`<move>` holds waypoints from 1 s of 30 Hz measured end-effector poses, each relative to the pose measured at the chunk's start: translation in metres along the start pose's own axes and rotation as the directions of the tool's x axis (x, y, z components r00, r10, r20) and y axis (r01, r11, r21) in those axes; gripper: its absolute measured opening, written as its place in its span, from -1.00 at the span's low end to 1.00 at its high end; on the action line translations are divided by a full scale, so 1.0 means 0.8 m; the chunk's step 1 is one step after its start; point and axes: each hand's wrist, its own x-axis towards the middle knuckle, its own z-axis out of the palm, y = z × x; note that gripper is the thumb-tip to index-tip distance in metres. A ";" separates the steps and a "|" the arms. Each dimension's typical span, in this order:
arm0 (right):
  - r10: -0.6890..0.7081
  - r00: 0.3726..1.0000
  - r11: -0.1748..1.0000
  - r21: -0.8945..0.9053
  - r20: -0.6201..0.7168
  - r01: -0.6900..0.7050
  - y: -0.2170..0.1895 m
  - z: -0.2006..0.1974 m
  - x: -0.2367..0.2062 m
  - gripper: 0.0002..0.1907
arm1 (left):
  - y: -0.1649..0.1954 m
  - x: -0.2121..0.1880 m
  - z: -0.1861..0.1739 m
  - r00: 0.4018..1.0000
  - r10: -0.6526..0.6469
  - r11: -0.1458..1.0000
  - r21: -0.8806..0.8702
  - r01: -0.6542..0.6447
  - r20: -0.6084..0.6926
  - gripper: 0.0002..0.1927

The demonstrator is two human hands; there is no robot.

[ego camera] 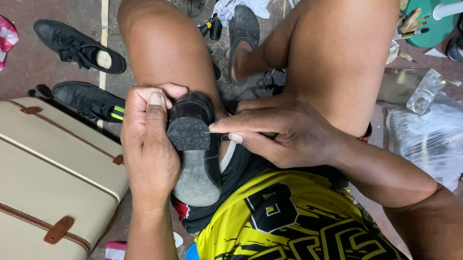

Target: The person repairs a black shoe by using pliers to remove a small piece from the sole and then using a screwdriver to scrape and clean the area. The person works on the shoe while sitting on the floor in a cluttered workshop.

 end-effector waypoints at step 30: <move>0.234 0.962 0.821 -0.559 0.137 -0.120 -0.034 -0.019 0.045 -0.63 | -0.004 0.015 0.023 0.956 0.292 0.901 0.325 -0.289 0.039 -0.88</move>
